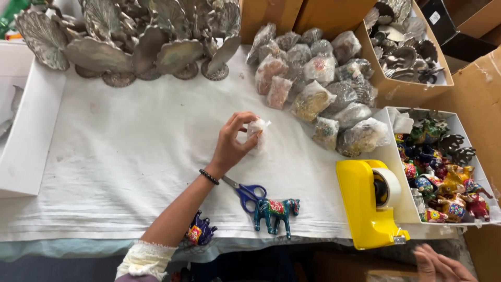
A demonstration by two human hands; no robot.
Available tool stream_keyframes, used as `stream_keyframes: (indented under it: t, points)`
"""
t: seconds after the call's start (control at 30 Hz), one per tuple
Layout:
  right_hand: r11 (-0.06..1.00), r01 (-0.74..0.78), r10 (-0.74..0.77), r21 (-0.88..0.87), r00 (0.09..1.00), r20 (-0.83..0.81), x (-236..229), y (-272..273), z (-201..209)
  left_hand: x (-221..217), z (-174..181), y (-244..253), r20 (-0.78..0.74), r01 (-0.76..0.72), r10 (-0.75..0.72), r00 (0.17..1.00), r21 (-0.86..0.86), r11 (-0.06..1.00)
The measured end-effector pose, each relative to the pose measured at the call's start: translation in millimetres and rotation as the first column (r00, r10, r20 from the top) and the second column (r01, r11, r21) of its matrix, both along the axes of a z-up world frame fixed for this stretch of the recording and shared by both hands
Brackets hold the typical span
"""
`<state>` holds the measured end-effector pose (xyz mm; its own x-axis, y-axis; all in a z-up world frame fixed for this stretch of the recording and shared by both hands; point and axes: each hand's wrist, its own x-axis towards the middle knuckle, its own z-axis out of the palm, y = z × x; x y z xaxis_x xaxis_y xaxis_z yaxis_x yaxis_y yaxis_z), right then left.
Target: The person wipes a small decorative figurine with a white cloth on a table covered with a white sheet. The person then picks up another figurine and wipes it with the same cloth. The workspace contains boxes of silver leaf-shaped items, wrapped items, and colorful figurines.
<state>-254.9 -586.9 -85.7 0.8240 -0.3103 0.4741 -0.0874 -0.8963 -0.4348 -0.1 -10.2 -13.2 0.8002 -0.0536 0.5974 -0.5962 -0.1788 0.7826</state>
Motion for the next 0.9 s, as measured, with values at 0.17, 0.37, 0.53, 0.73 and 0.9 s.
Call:
stream_keyframes:
  t: [0.17, 0.37, 0.53, 0.73, 0.9]
  points:
    - [0.755, -0.473, 0.3, 0.454, 0.865, 0.401, 69, 244, 113, 0, 6, 0, -0.005, -0.002, 0.002, 1.0, 0.019, 1.0]
    - [0.117, -0.254, 0.633, 0.96, 0.764, 0.125, 211, 336, 150, -4, 9, -3, 0.079, 0.067, -0.068, 0.995, 0.005, 0.998]
    - [-0.061, -0.157, 0.762, 0.986, 0.63, 0.148, 264, 358, 134, -9, 17, -1, 0.201, -0.058, 0.023, 0.979, 0.172, 0.983]
    - [-0.036, -0.157, 0.771, 0.987, 0.624, 0.127, 281, 358, 121, -11, 19, -4, 0.231, -0.123, 0.062, 0.971, 0.263, 0.957]
    - [-0.003, -0.124, 0.796, 0.992, 0.601, 0.077, 285, 365, 103, -6, 16, 0, 0.182, -0.127, 0.09, 0.979, 0.203, 0.971]
